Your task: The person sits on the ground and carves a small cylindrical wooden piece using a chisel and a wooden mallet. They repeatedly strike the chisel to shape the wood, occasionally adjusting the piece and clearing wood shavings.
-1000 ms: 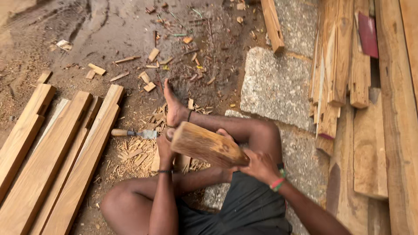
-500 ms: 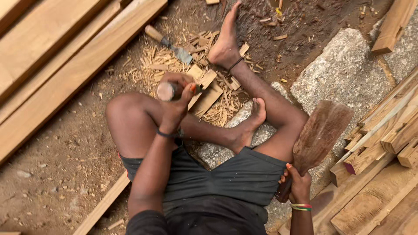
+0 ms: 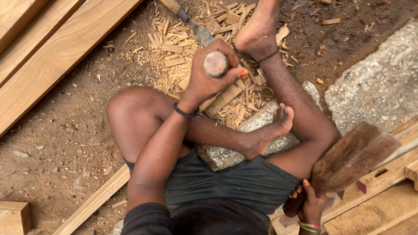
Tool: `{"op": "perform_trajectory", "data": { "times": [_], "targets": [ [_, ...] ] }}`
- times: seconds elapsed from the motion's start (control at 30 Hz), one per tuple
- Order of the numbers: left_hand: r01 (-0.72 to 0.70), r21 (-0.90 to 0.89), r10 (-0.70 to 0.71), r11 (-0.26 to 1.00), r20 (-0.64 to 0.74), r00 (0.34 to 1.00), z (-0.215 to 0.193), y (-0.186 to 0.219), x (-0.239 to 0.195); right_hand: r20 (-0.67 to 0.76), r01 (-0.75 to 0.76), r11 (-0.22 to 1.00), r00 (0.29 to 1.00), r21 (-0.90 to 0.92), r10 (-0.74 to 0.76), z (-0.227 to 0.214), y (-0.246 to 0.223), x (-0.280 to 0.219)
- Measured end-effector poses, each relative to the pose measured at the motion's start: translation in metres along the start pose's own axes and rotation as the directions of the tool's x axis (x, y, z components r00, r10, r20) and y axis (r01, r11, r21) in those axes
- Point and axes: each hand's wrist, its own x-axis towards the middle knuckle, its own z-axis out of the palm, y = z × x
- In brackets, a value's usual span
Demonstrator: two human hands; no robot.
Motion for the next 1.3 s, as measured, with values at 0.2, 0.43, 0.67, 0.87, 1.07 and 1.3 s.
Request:
{"op": "perform_trajectory", "data": {
  "times": [0.2,0.43,0.67,0.87,1.07,1.3],
  "targets": [
    [0.096,-0.023,-0.097,0.995,-0.068,0.993,0.004,0.010,-0.012,-0.056,0.016,0.999,0.998,-0.050,-0.019,0.002,-0.006,-0.010],
    [0.070,-0.229,-0.092,0.971,-0.087,0.992,0.000,0.013,-0.023,-0.074,0.002,0.999,0.997,-0.050,-0.006,-0.011,0.006,-0.014],
    [0.133,-0.281,-0.094,0.950,0.149,0.984,0.009,0.025,-0.024,-0.058,-0.017,0.998,0.998,-0.052,0.014,-0.009,0.001,-0.013],
    [0.008,0.158,-0.083,0.987,0.476,0.875,0.007,0.036,-0.011,-0.024,-0.006,1.000,1.000,0.015,0.006,-0.001,0.000,-0.011],
    [-0.108,0.306,-0.082,0.946,0.549,0.832,0.007,0.039,0.000,-0.001,0.049,0.999,0.999,0.003,-0.049,0.005,0.002,0.000],
    [-0.013,0.677,-0.103,0.736,0.131,0.986,-0.003,0.028,0.014,0.017,0.079,0.997,0.997,-0.006,-0.079,0.003,0.006,0.012]
  ]
}}
